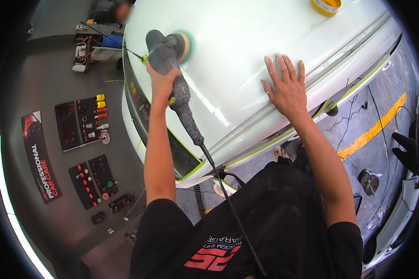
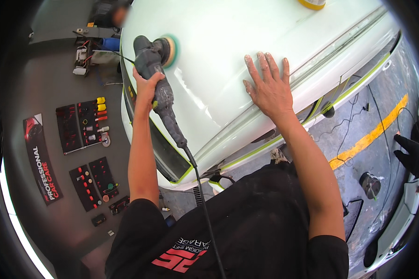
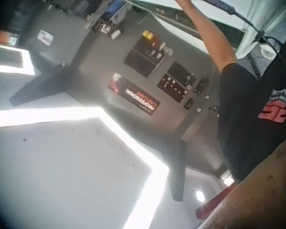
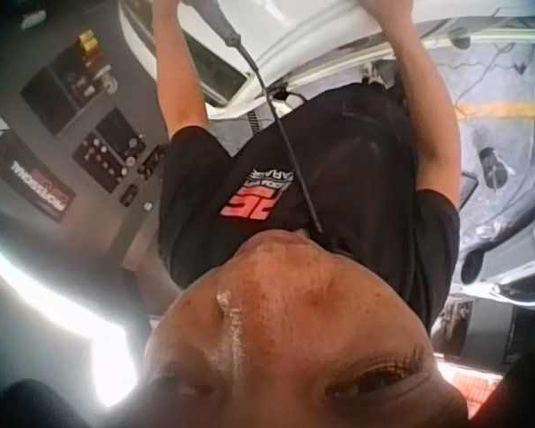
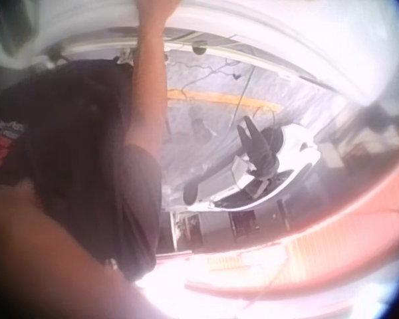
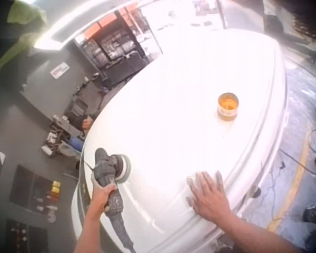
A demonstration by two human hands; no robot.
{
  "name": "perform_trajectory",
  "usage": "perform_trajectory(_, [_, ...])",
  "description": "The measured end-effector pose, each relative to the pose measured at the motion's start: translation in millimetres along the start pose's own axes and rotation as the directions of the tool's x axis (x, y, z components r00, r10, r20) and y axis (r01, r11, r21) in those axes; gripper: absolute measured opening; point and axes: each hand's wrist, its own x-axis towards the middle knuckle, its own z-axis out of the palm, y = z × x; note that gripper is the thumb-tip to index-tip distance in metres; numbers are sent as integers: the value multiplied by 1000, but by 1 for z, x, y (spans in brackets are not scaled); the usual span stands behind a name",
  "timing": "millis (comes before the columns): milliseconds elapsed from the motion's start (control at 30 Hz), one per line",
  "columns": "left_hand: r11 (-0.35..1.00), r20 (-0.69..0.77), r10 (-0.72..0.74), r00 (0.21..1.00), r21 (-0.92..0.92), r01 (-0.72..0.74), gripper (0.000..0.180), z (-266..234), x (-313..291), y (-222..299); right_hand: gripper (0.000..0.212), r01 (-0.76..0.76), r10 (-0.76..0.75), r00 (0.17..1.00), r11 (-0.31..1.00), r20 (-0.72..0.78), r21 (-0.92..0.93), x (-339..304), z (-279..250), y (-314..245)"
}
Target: The person uses a rotary polisher to buff the hood of a white car. They move the polisher across the surface in overlapping passes, occasionally pausing to apply more compound from a yellow tub.
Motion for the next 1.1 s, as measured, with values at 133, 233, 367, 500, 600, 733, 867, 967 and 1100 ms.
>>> perform_trajectory(133, [995, -19, -93, 995, 27, 94, 118, 12, -90, 2, 69, -18, 18, 1000, 999, 9, -48, 0, 4, 1])
perform_trajectory(233, [992, -42, -94, 995, 84, 98, 118, 14, -154, -6, 68, -20, 20, 1000, 997, 1, -75, 0, 3, 2])
perform_trajectory(367, [983, -57, -160, 986, 83, 164, 122, 10, -183, -5, 66, -17, 18, 1000, 994, 5, -107, -1, 3, 2])
perform_trajectory(500, [991, -76, -128, 989, 30, 130, 120, -2, -147, -21, 65, -7, 5, 1000, 997, -26, -79, -2, 8, 2])
perform_trajectory(600, [996, -74, -93, 993, 13, 94, 119, -13, -104, -25, 64, -5, 3, 1000, 997, -29, -77, -2, 9, 0])
perform_trajectory(733, [991, -93, -132, 987, 20, 134, 125, -16, -53, -5, 64, -6, 3, 999, 998, -34, -65, -2, 10, 3])
perform_trajectory(867, [980, -109, -167, 980, 90, 176, 127, -22, 7, -1, 64, -10, 8, 999, 998, -34, -63, -1, 8, 5])
perform_trajectory(967, [980, -105, -175, 979, 81, 184, 128, -32, 50, -7, 65, -7, 6, 999, 999, -36, -39, 0, 7, 4])
perform_trajectory(1100, [981, -75, -189, 979, 35, 192, 126, -31, 84, -3, 67, -4, 3, 999, 1000, -34, -27, -1, 7, 4])
